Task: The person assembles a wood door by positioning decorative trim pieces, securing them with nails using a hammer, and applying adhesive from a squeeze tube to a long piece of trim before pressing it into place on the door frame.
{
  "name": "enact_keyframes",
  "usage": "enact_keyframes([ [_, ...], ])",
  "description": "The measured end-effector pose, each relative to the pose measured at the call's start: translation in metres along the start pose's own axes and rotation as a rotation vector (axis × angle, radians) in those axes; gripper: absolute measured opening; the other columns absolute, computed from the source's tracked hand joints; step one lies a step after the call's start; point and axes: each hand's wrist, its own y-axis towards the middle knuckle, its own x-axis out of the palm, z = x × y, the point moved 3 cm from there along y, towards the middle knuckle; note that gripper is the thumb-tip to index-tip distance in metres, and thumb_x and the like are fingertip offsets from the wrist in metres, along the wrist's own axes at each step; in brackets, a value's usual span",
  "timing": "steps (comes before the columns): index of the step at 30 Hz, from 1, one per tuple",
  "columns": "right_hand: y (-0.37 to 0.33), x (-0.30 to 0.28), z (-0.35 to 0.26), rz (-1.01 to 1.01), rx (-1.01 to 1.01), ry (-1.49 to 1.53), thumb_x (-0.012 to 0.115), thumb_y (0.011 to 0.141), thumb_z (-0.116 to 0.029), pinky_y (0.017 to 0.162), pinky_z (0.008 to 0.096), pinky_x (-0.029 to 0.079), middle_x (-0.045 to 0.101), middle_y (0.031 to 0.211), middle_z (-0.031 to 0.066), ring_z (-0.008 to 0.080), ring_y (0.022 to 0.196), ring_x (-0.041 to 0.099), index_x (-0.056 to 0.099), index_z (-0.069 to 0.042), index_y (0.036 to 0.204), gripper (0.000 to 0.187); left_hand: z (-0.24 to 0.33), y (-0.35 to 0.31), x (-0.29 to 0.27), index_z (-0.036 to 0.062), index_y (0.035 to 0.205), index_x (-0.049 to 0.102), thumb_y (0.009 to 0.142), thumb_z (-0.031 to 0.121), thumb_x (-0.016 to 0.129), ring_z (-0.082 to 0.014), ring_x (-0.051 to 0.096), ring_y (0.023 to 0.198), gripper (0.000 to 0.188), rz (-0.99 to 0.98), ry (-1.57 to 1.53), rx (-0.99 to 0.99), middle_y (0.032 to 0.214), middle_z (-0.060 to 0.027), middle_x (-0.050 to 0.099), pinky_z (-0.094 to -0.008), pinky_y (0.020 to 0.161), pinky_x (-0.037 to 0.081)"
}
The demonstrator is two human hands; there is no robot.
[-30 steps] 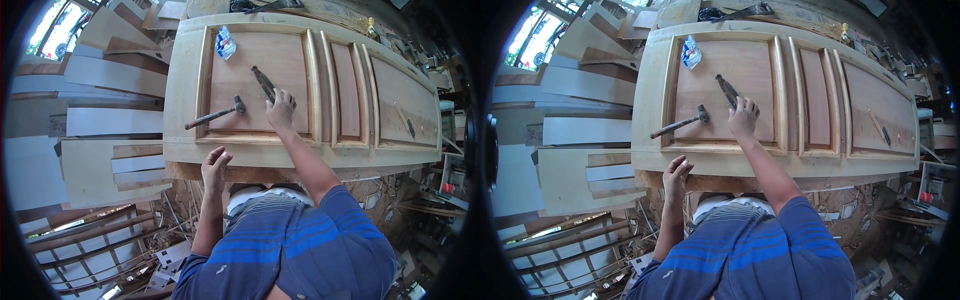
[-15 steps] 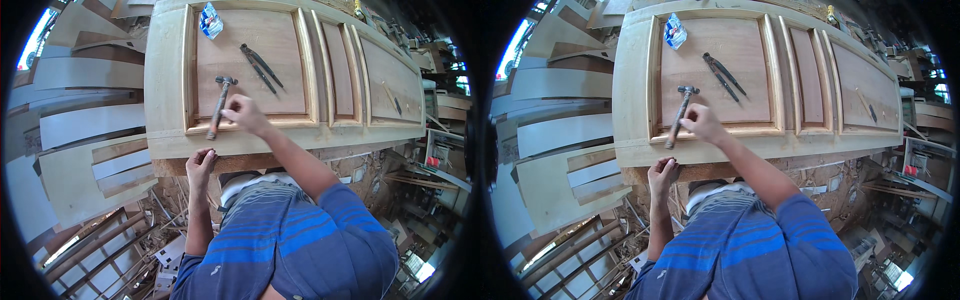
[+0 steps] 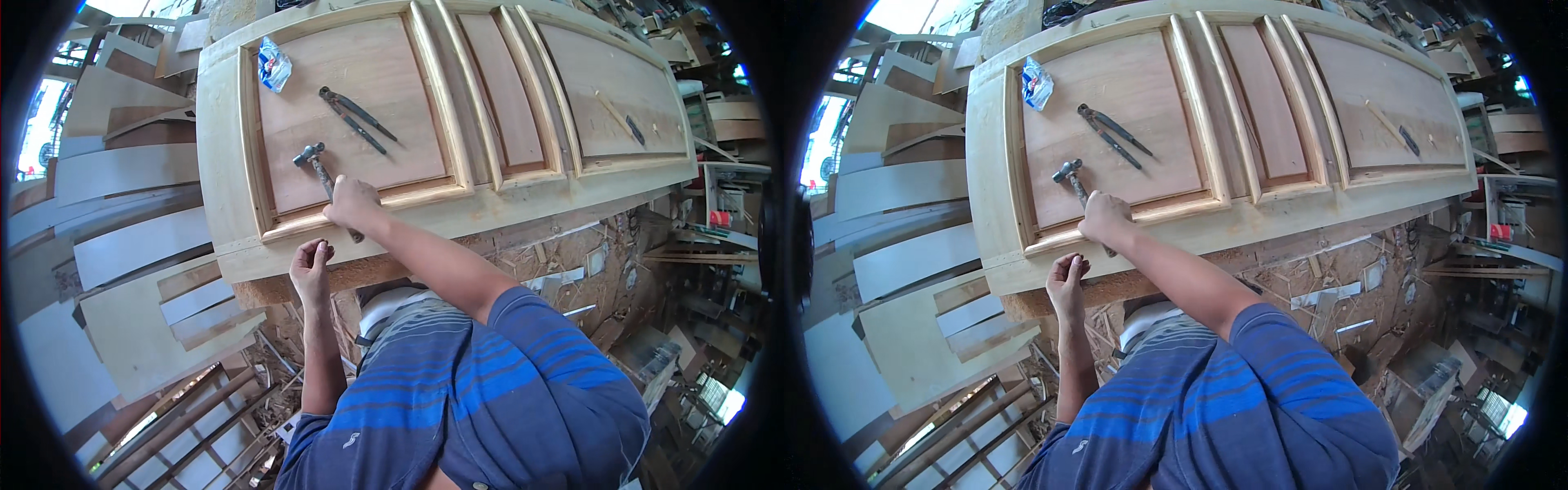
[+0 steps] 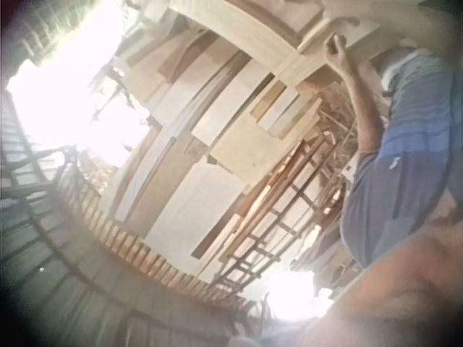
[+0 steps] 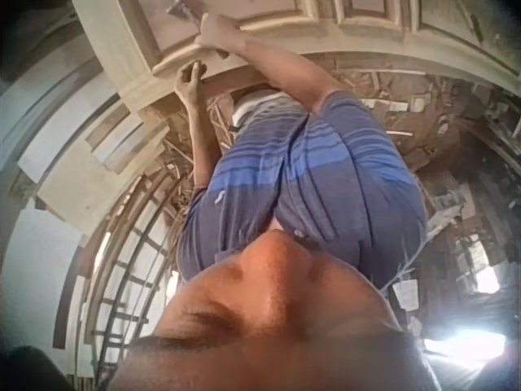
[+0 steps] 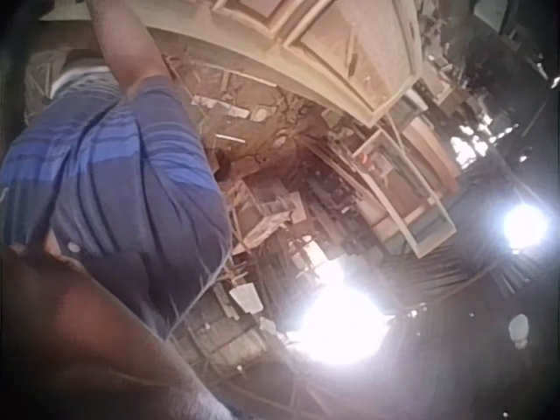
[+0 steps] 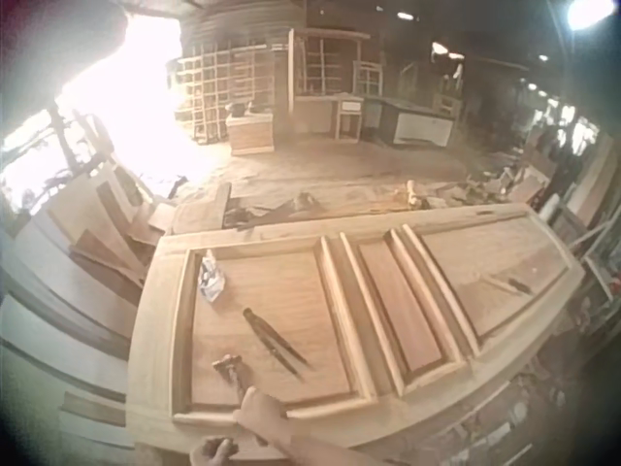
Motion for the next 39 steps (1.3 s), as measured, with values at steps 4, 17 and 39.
enact_keyframes([
  [4,-0.003,-0.042,0.072,-0.217,0.026,0.197,0.074,0.091,-0.023,0.086,0.0497,0.063,0.078,0.094,0.0263,0.0386,0.095,0.08,0.067,0.003,0.109,0.032,0.006,-0.023,0.041,-0.0046,0.121,0.074,0.106,0.008,0.075,-0.015,0.076,0.095,0.019,0.054,0.038,0.032,0.106,-0.0099,0.079,-0.0309,0.091,0.063],
  [17,-0.172,-0.153,0.333,0.335,0.034,0.285,0.067,0.111,-0.038,0.065,0.0427,0.053,0.067,0.079,0.0115,0.0249,0.066,0.064,0.067,-0.003,0.123,0.037,0.017,-0.003,0.297,-0.0012,0.113,0.077,0.103,0.008,0.08,-0.0087,0.073,0.095,0.015,-0.106,0.223,0.331,0.101,-0.0049,0.081,-0.0245,0.088,0.057],
  [39,-0.188,-0.117,0.323,0.208,0.225,0.905,0.065,0.114,-0.032,0.047,0.0253,0.039,0.051,0.072,-0.0055,0.0041,0.056,0.048,0.06,-0.006,0.125,0.029,0.0,0.019,0.321,0.0038,0.111,0.08,0.101,0.011,0.08,-0.0204,0.082,0.093,0.012,-0.182,0.389,0.506,0.102,-0.0124,0.084,-0.0331,0.081,0.063],
])
